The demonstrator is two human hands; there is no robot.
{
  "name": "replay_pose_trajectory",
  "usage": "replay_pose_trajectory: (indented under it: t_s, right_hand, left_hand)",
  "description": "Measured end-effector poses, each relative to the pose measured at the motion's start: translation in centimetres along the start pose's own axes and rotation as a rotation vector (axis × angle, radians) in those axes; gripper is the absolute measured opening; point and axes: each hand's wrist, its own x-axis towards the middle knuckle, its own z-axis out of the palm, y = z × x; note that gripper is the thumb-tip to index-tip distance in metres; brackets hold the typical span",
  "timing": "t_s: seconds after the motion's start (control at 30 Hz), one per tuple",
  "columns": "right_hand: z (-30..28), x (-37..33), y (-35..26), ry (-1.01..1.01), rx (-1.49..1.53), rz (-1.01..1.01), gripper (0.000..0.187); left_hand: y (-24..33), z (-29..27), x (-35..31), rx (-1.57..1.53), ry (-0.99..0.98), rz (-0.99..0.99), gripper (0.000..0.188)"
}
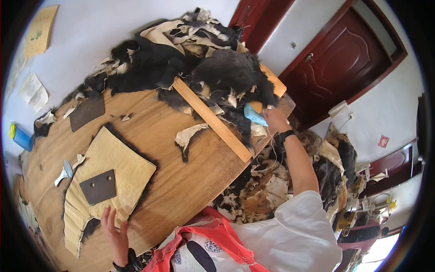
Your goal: Hand-assembling and gluing leather and fur pieces together on a workshop table.
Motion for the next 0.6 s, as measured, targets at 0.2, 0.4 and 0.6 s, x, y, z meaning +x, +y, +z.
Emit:
replay_pose_trajectory:
  t_s: [0.2,0.4,0.6]
  right_hand:
    - [-8.2,-0.1,-4.4,0.167,0.001,0.071,0.021]
    - [-12.0,0.8,-28.2,0.002,0.551,-0.596,0.018]
    - [-8.7,0.1,-56.0,-0.190,0.433,-1.226,0.019]
  left_hand:
    - [-3.5,-6.1,-1.4,0.007,0.142,-0.252,0.039]
    - [-11.7,-9.8,-0.7,0.338,0.268,-0.288,0.050]
    - [-17.1,-12.4,-0.9,0.370,0.234,-0.276,0.063]
